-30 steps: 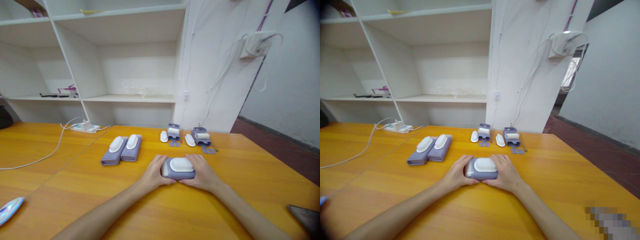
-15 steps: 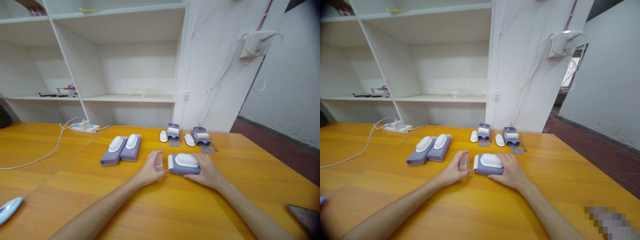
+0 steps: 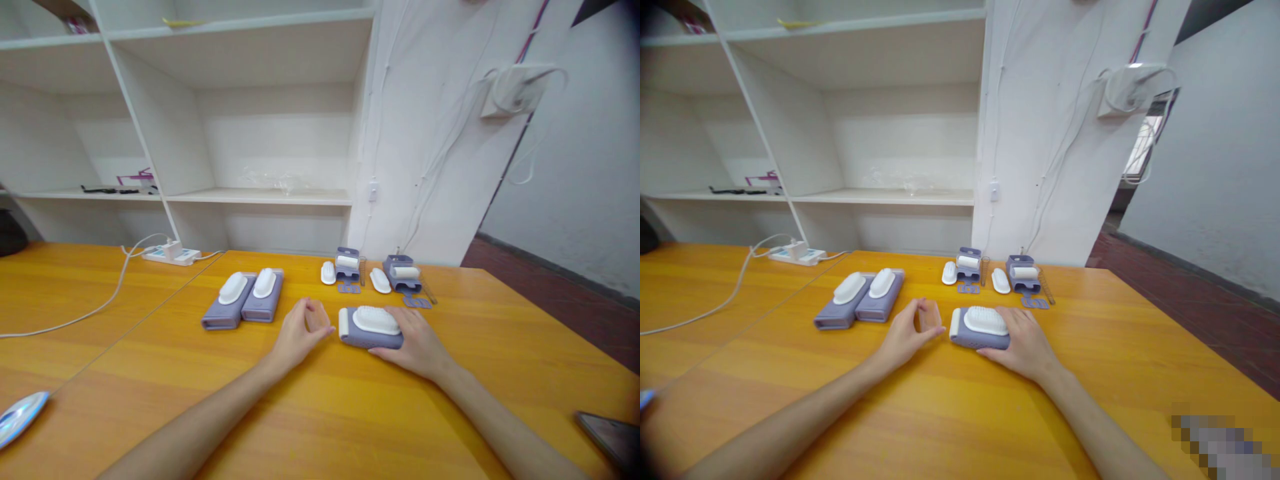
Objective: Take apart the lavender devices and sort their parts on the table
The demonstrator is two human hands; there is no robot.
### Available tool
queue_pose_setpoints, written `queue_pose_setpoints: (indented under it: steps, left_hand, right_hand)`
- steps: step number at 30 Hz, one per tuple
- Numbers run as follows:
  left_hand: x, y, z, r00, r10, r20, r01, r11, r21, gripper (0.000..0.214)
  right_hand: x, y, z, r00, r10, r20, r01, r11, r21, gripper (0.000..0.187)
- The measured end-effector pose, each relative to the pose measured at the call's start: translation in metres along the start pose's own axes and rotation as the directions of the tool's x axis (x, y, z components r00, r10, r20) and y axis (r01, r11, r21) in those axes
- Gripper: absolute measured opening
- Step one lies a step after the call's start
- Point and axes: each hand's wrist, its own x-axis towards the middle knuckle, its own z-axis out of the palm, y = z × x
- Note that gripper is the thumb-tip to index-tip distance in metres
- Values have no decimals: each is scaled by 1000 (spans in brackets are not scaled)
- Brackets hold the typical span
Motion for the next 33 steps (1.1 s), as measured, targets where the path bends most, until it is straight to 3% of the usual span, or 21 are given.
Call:
queue_pose_setpoints:
  steps: [2,5,7,10,12,18,22,25,33]
  left_hand:
    - [1,-2,1,1000,-9,17,9,999,47,32]
    - [-2,2,1,1000,23,-19,-19,983,182,38]
    - [-8,11,-2,990,136,-23,-127,961,247,46]
    - [-19,26,-7,928,356,105,-371,889,268,66]
    - [-24,34,-7,903,383,194,-424,864,270,72]
    - [-26,38,-3,949,150,278,-250,894,372,63]
    - [-23,35,-6,915,187,357,-328,860,392,70]
    - [-23,33,-8,902,203,382,-350,861,369,63]
    - [-21,30,-8,932,187,311,-273,925,264,59]
  right_hand:
    - [0,0,0,1000,-5,-9,5,1000,6,69]
    - [-1,-1,-2,999,-38,-23,39,999,31,69]
    - [-1,-4,-4,997,-80,-20,81,995,54,70]
    - [-2,-10,-7,986,-166,-11,166,982,92,73]
    - [-2,-15,-8,974,-228,-14,228,966,120,73]
    - [-3,-20,-9,970,-242,-33,244,959,141,68]
    - [-5,-17,-10,971,-239,17,232,956,178,73]
    - [-5,-18,-11,971,-235,44,223,955,197,77]
    - [-6,-23,-8,984,-178,24,170,965,200,74]
